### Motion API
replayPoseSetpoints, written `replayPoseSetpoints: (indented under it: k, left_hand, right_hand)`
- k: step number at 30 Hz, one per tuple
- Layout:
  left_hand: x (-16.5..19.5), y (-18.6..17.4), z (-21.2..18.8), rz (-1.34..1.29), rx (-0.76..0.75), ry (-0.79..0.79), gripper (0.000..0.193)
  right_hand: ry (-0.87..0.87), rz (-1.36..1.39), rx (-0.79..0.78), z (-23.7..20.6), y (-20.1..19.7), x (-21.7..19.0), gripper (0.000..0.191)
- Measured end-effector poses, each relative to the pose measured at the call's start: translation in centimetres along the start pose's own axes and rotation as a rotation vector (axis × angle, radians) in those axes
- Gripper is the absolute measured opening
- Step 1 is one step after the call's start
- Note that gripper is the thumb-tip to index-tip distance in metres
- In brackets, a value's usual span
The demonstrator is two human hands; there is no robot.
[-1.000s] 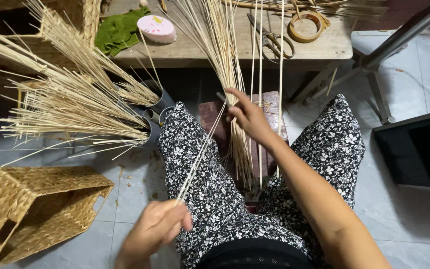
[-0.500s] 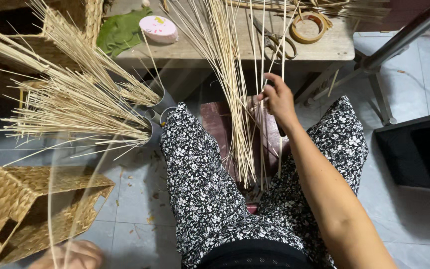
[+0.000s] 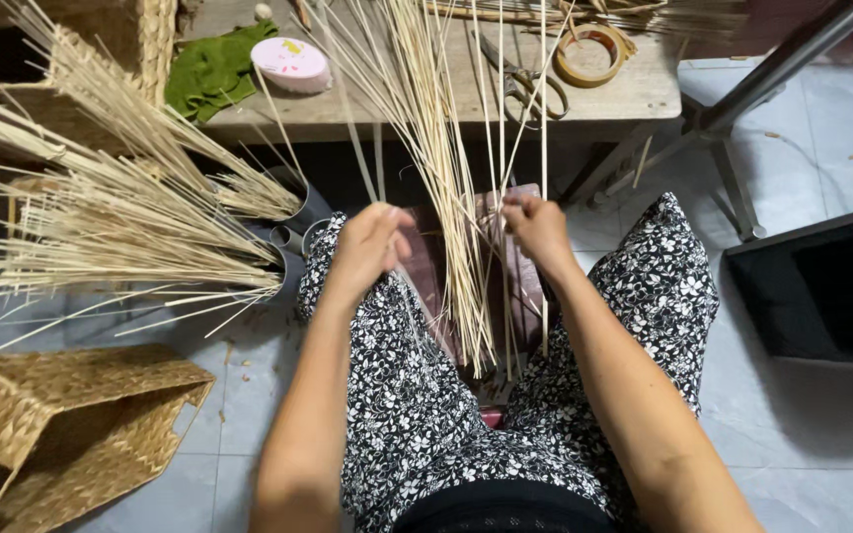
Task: The person sits on the floor and splits thin bamboo sticks into narrow strips, using a small knife to peel and separate the strips by hand. They gather the processed strips into a bundle on their lap, trim pieces with scissors, and set finished strips aside.
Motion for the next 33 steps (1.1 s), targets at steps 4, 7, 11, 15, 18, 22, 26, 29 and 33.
replayPoseSetpoints:
  k: [4, 7, 11, 15, 18, 22, 26, 29, 33]
  left_hand:
    - [-4.1, 4.7, 4.3, 0.116, 0.034, -0.204, 0.026]
    - [-5.3, 6.5, 4.4, 0.297, 0.038, -0.287, 0.027]
    - [-5.6, 7.2, 3.9, 0.631, -0.035, -0.351, 0.038]
    - [-4.7, 7.2, 4.0, 0.784, -0.010, -0.376, 0.052]
    - [-4.4, 7.6, 4.3, 0.802, 0.012, -0.367, 0.058]
    - [-5.2, 8.8, 4.7, 0.742, -0.062, -0.433, 0.052]
    - [-5.2, 9.3, 5.1, 0.737, -0.029, -0.359, 0.052]
    - [-5.2, 9.7, 4.9, 0.725, -0.017, -0.346, 0.058]
    - [-5.1, 10.1, 4.9, 0.744, -0.019, -0.288, 0.062]
  right_hand:
    - [-0.061, -0.334, -0.031, -1.0, 0.7, 0.7, 0.027]
    - [-0.187, -0.380, -0.065, -1.9, 1.3, 0.4, 0.026]
    - [-0.128, -0.429, -0.092, -2.8, 2.3, 0.9, 0.023]
    - [0.286, -0.481, -0.194, -3.0, 3.4, 3.8, 0.026]
    - [0.035, -0.377, -0.302, -3.3, 5.2, 3.4, 0.018]
    - [0.025, -0.289, -0.251, -2.9, 5.0, 3.7, 0.016]
    - [-0.048, -0.219, 0.006, -2.3, 2.5, 2.6, 0.016]
    - [-0.080, -0.337, 0.046, -2.1, 2.1, 2.1, 0.024]
    - [-0.099, -0.484, -0.007, -2.1, 2.8, 2.5, 0.025]
Point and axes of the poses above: each hand's wrist, its own z-axis towards the middle knuckle, its own y-axis out of the palm, x = y × z, the point moved 6 cm from there along z, towards the middle knuckle, and after that the axes turned 13 degrees about z, right-handed, at the moved point
